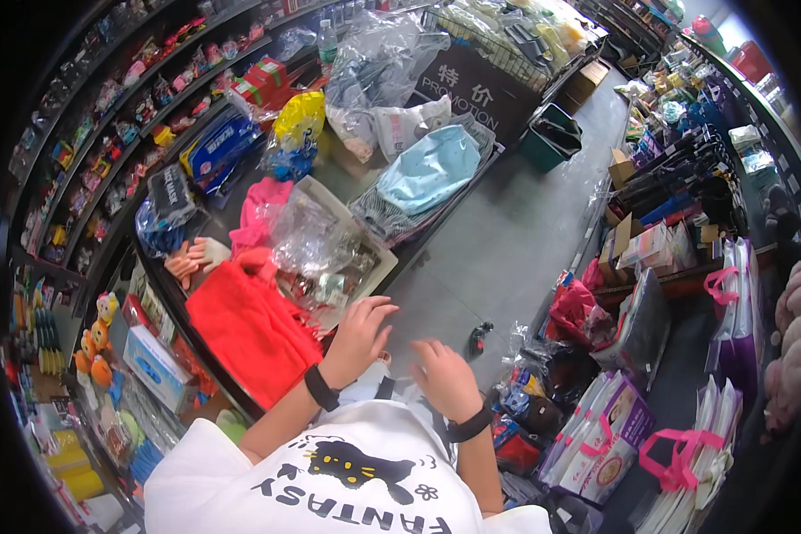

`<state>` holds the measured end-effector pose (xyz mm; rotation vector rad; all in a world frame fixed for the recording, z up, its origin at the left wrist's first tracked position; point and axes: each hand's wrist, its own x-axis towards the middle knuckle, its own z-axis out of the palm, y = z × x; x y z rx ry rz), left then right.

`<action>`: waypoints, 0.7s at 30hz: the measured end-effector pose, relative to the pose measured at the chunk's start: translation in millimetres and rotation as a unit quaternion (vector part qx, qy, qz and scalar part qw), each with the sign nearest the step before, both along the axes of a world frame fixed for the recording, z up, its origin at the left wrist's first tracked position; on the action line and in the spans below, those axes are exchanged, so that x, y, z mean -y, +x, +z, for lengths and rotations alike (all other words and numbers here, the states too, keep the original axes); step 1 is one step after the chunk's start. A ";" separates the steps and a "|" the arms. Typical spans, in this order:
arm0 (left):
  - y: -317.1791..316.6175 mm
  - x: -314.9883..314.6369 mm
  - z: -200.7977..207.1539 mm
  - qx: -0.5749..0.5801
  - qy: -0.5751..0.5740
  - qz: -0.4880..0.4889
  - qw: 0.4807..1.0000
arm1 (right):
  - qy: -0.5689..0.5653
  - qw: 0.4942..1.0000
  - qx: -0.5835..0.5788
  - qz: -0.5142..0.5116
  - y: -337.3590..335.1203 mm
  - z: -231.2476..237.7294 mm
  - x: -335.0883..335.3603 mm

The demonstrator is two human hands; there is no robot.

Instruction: Picking up various items including stationery boxes and tissues and placing them onto shelves in a convenience store.

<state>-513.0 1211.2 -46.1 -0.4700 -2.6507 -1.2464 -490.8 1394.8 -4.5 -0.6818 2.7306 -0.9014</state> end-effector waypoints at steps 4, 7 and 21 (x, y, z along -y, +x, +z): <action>-31.7 -13.2 -0.5 0.016 -0.043 0.038 0.998 | -0.028 0.998 0.048 0.011 -44.3 -18.0 -17.7; -56.7 -25.7 6.1 0.042 -0.072 0.070 0.994 | -0.027 0.997 0.064 0.027 -83.4 -25.6 -37.8; -275.2 -110.3 -39.4 0.089 -0.259 0.265 0.925 | -0.021 0.997 0.042 0.057 -295.0 -52.5 -219.2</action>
